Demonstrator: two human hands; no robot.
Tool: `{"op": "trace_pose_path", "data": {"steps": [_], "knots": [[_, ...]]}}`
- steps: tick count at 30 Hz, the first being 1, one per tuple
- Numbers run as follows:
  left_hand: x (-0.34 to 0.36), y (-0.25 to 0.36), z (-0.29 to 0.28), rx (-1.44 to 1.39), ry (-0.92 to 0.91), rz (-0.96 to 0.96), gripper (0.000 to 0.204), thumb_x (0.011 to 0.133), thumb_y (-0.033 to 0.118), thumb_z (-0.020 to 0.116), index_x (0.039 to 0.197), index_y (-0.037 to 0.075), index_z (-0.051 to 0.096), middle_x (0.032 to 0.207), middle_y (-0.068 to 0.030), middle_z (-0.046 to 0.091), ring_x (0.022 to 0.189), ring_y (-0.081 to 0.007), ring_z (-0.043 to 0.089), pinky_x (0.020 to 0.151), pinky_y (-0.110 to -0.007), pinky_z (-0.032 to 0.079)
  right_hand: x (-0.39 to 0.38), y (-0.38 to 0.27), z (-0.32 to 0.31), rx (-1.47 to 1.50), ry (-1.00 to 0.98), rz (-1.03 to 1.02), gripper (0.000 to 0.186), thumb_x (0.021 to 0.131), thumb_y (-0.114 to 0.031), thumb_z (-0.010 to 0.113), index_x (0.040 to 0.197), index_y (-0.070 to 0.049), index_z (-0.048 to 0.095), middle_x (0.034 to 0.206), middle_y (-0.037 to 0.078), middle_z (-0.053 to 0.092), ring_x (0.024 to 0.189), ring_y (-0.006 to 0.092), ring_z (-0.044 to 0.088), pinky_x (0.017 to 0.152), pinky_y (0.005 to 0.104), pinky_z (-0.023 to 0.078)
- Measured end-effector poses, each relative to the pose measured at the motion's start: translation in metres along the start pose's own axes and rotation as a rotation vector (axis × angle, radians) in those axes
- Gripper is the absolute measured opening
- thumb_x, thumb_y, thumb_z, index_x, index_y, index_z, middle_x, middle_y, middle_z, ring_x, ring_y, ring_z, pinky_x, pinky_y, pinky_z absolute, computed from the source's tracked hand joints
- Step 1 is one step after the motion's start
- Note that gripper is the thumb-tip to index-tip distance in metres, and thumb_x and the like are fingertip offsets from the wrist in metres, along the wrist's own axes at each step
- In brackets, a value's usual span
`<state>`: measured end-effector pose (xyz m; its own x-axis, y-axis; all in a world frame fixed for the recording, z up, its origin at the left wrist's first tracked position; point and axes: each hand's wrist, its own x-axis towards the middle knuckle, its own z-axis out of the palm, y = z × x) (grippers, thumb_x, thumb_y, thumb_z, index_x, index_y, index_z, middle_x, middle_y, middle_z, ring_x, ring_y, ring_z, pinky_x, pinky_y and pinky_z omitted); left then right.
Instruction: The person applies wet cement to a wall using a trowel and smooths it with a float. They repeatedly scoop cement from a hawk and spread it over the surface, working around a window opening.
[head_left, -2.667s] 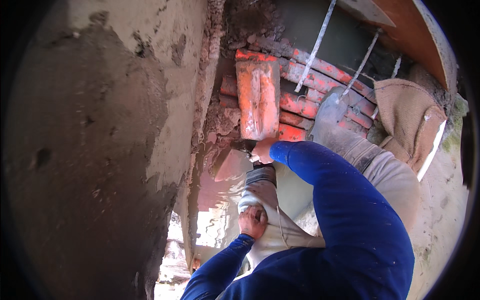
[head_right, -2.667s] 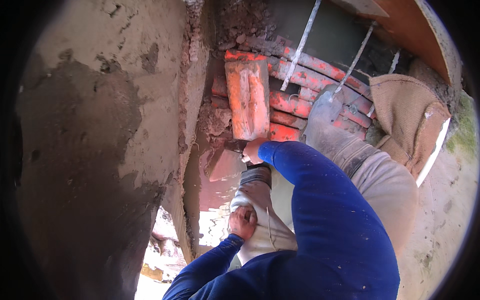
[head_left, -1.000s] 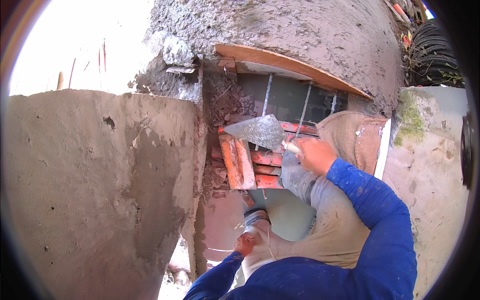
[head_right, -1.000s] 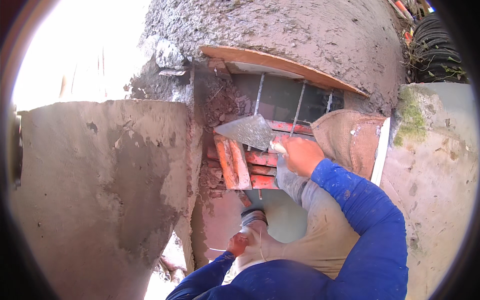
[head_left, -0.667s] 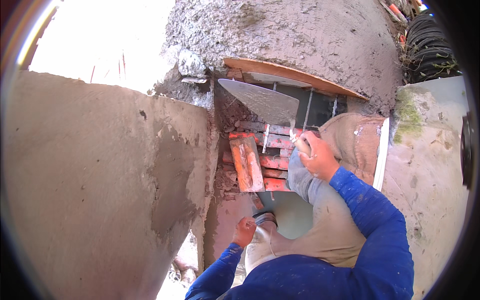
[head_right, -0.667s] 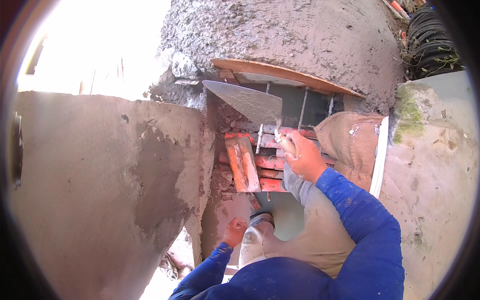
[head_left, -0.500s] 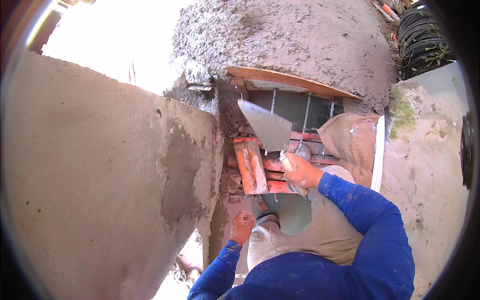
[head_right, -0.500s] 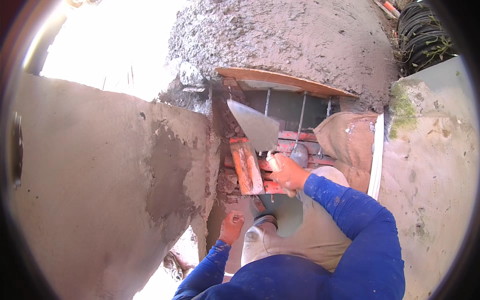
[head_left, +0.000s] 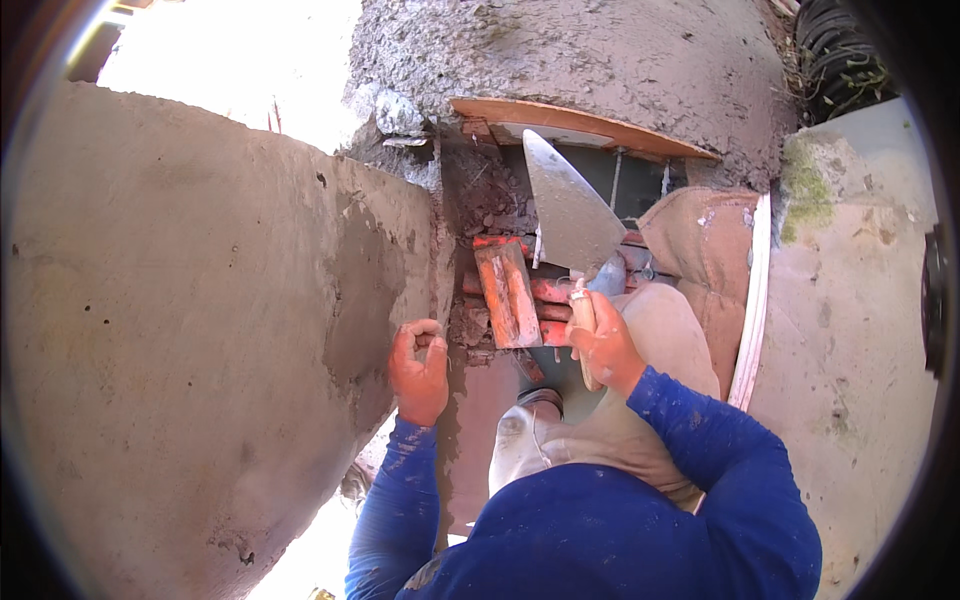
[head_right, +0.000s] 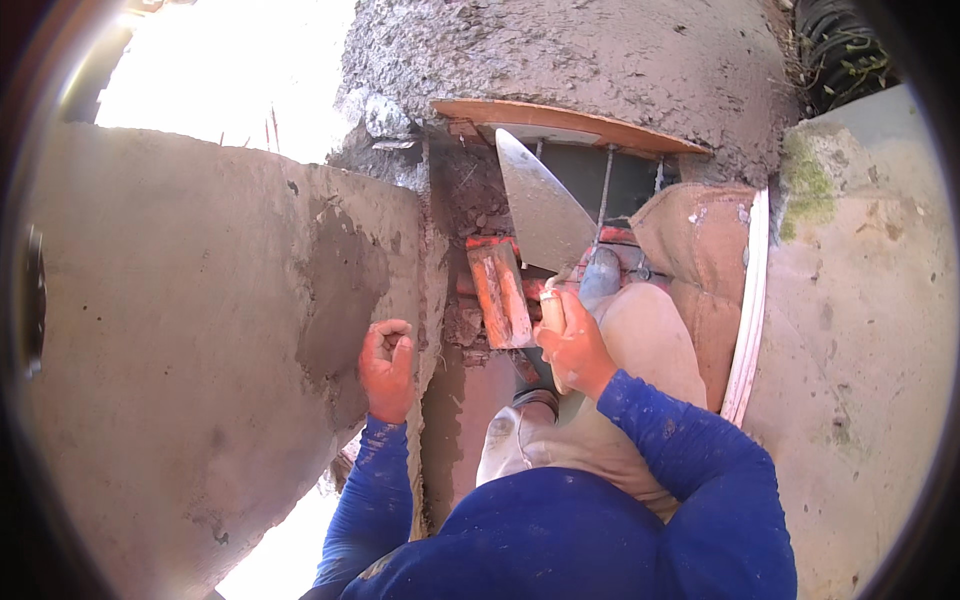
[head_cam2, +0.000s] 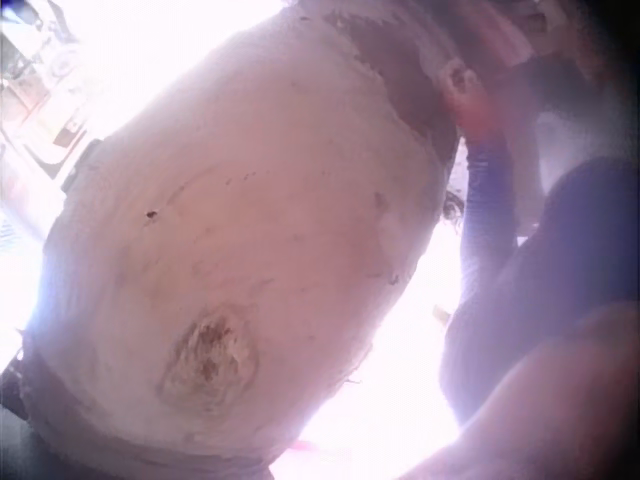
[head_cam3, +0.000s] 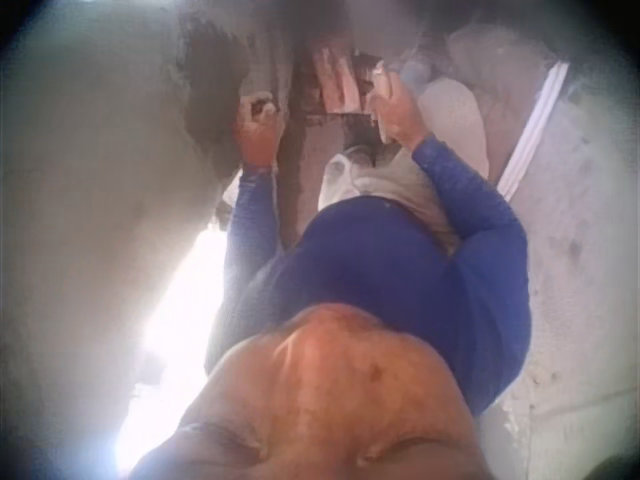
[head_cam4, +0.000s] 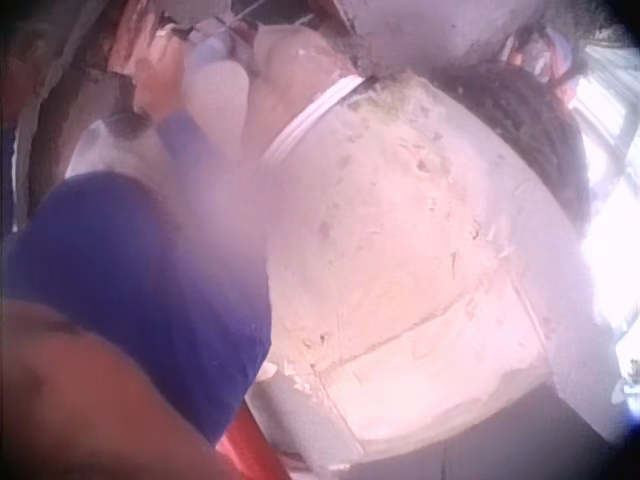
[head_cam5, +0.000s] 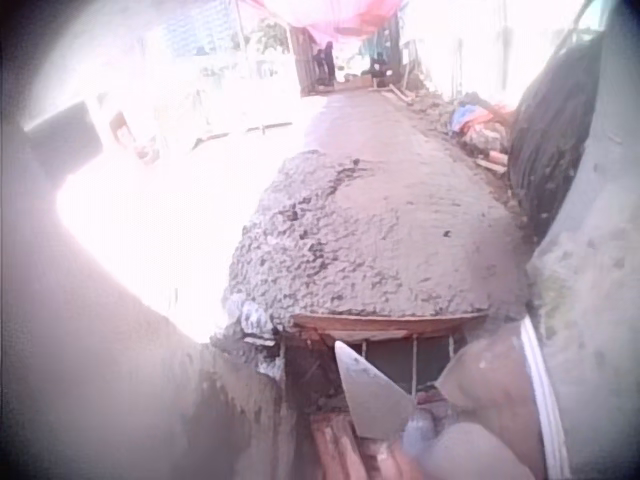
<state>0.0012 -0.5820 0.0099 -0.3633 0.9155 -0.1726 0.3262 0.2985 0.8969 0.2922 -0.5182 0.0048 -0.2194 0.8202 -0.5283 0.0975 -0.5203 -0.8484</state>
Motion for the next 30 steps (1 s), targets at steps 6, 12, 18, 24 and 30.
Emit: {"op": "trace_pose_path", "data": {"steps": [6, 12, 18, 24, 30], "knots": [[0.035, -0.214, 0.117, 0.128, -0.213, -0.384, 0.022, 0.093, 0.011, 0.070, 0.113, 0.001, 0.072, 0.105, -0.0093, 0.074, 0.095, -0.0174, 0.069, 0.088, -0.033, 0.055, 0.019, -0.002, -0.037, 0.042, 0.057, 0.033, 0.038, 0.092, -0.012, 0.067, 0.126, -0.002, 0.053, 0.090, 0.006, 0.063, 0.071, 0.0126, 0.061, 0.064, 0.0315, 0.053], [0.051, -0.378, 0.248, 0.314, -0.388, -0.636, 0.054, 0.077, 0.033, 0.082, 0.120, 0.001, 0.075, 0.110, -0.0219, 0.076, 0.106, -0.0387, 0.073, 0.097, -0.045, 0.058, 0.006, 0.006, -0.072, 0.017, 0.079, 0.234, 0.049, 0.092, -0.017, 0.068, 0.133, 0.001, 0.047, 0.094, 0.009, 0.065, 0.076, 0.0136, 0.061, 0.069, 0.0306, 0.053], [0.066, -0.486, 0.204, 0.320, -0.580, -0.517, 0.052, 0.081, 0.030, 0.079, 0.125, 0.004, 0.074, 0.128, -0.0248, 0.070, 0.119, -0.0385, 0.068, 0.105, -0.042, 0.054, 0.022, -0.002, -0.074, 0.082, -0.018, 0.302, 0.050, 0.092, -0.015, 0.067, 0.134, 0.001, 0.046, 0.095, 0.011, 0.066, 0.075, 0.0142, 0.060, 0.071, 0.0306, 0.052], [0.072, -0.290, 0.211, 0.315, -0.473, -0.193, 0.036, 0.087, 0.023, 0.073, 0.120, 0.009, 0.076, 0.102, -0.0160, 0.076, 0.099, -0.0337, 0.074, 0.092, -0.044, 0.057, 0.027, -0.010, -0.074, 0.087, 0.071, 0.178, 0.046, 0.091, -0.008, 0.065, 0.133, 0.002, 0.048, 0.095, 0.007, 0.065, 0.075, 0.0117, 0.058, 0.067, 0.0304, 0.051], [0.110, -0.124, 0.115, 0.370, -0.502, -0.475, 0.024, 0.090, 0.022, 0.073, 0.107, 0.006, 0.076, 0.090, -0.0131, 0.076, 0.084, -0.0273, 0.072, 0.081, -0.040, 0.057, 0.061, -0.029, -0.055, 0.089, -0.013, -0.062, 0.042, 0.092, -0.006, 0.064, 0.131, 0.003, 0.052, 0.085, 0.005, 0.065, 0.070, 0.0111, 0.058, 0.063, 0.0305, 0.048]]}}
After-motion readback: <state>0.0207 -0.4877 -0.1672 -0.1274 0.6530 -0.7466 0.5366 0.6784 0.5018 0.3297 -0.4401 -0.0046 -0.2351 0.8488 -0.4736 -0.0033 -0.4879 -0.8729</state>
